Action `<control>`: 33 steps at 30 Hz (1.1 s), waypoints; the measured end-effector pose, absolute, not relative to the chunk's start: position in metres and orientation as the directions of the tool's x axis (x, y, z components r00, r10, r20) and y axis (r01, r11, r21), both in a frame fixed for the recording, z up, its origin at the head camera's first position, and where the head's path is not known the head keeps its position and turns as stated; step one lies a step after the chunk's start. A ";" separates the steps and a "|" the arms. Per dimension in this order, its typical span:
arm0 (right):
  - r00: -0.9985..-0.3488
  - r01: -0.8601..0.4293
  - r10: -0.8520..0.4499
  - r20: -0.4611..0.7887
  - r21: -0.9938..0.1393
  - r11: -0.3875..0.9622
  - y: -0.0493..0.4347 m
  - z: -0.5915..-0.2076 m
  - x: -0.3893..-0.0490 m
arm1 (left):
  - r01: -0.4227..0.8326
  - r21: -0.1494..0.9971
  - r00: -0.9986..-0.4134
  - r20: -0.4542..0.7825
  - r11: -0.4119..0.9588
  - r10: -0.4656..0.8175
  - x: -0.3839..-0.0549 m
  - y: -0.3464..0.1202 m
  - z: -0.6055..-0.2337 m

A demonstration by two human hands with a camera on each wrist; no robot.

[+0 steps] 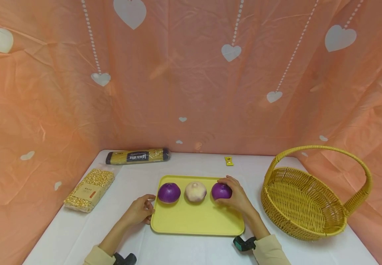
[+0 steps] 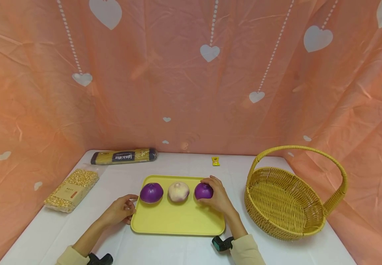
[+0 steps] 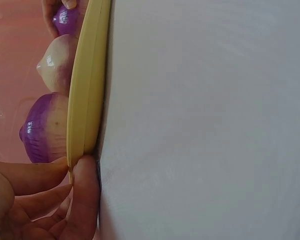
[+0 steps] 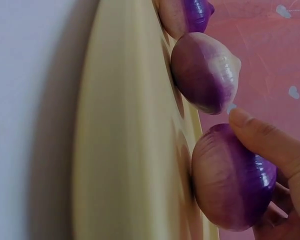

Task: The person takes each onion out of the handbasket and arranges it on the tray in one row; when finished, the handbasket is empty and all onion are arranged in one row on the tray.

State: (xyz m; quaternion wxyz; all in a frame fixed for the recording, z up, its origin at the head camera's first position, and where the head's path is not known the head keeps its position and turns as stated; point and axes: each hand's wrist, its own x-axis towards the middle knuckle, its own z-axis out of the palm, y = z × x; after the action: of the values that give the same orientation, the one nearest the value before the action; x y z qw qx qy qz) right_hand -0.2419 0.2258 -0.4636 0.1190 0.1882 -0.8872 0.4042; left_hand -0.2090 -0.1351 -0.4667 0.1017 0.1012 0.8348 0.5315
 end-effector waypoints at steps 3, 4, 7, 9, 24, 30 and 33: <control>-0.895 -0.442 -0.247 0.371 -0.664 0.603 0.226 -0.463 -0.241 | 0.066 0.902 -0.959 -0.061 0.426 0.277 -0.209 -0.134 -0.466; -0.892 -0.448 -0.250 0.377 -0.663 0.600 0.226 -0.463 -0.241 | 0.068 0.901 -0.959 -0.060 0.428 0.277 -0.209 -0.134 -0.466; -0.886 -0.460 -0.255 0.388 -0.654 0.600 0.227 -0.463 -0.242 | 0.078 0.898 -0.959 -0.052 0.434 0.280 -0.210 -0.134 -0.468; -0.883 -0.465 -0.255 0.394 -0.654 0.597 0.227 -0.462 -0.242 | 0.082 0.897 -0.959 -0.048 0.435 0.280 -0.211 -0.135 -0.469; -0.851 -0.509 -0.258 0.457 -0.601 0.616 0.231 -0.458 -0.242 | 0.074 0.899 -0.961 -0.051 0.432 0.272 -0.211 -0.134 -0.469; -0.843 -0.521 -0.256 0.473 -0.599 0.608 0.233 -0.454 -0.239 | 0.065 0.898 -0.964 -0.057 0.436 0.261 -0.210 -0.134 -0.468; -0.846 -0.518 -0.252 0.469 -0.614 0.596 0.233 -0.451 -0.237 | 0.059 0.899 -0.965 -0.061 0.434 0.256 -0.210 -0.135 -0.467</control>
State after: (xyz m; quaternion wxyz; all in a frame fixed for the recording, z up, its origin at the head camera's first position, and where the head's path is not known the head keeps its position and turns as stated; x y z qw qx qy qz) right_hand -0.2371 0.2335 -0.4507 0.1693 0.2194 -0.8770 0.3925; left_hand -0.2100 -0.1349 -0.4674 0.0941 0.0933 0.8415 0.5237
